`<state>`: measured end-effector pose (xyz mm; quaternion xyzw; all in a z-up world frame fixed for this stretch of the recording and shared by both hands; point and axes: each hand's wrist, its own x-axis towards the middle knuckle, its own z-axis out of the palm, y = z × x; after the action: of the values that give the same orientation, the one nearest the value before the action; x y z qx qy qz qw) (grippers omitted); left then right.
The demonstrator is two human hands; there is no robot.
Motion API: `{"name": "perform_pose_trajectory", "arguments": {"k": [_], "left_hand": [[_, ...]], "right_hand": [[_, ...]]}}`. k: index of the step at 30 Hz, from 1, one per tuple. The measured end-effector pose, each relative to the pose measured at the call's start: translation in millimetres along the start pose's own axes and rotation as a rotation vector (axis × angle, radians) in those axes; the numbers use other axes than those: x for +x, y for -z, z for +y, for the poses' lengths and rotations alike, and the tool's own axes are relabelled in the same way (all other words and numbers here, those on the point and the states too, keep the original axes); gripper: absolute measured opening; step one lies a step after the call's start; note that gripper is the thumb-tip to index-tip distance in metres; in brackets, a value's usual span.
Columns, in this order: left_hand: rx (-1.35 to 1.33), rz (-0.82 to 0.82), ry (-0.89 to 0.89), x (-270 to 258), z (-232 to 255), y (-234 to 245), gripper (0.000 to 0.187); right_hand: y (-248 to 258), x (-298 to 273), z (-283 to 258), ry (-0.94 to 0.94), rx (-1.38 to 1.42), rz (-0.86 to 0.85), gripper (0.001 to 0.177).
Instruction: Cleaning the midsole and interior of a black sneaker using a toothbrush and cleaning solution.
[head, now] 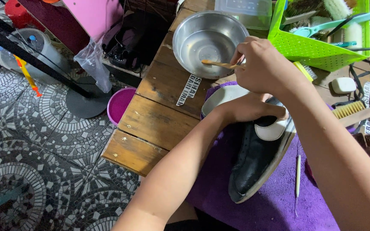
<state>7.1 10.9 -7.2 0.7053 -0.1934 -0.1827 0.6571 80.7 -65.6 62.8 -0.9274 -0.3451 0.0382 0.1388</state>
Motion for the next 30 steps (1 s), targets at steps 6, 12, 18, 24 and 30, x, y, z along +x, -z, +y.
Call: {"name": "perform_pose_trajectory", "arguments": {"k": [6,12,18,24,30], "left_hand": [[-0.032,-0.003,0.038,-4.4,8.4,0.1,0.107],[-0.069,0.003,0.132,6.3,-11.0,-5.1,0.056],[-0.132,-0.005,-0.090,23.6,-42.3,-13.6,0.030],[-0.172,-0.034,-0.143,13.8,-31.3,-12.4,0.031],[-0.165,-0.047,-0.172,17.4,-39.2,-12.1,0.044]], "right_hand": [[13.6,-17.2,-7.7,0.010,0.016,0.050,0.026],[31.7,-46.3,-14.9,-0.036,0.019,0.103,0.028],[39.2,-78.5,-22.4,-0.052,0.019,0.182,0.016],[42.9,-89.2,-31.9,-0.201,0.041,0.145,0.024],[47.9,-91.7,-35.5,-0.240,0.061,0.144,0.020]]}}
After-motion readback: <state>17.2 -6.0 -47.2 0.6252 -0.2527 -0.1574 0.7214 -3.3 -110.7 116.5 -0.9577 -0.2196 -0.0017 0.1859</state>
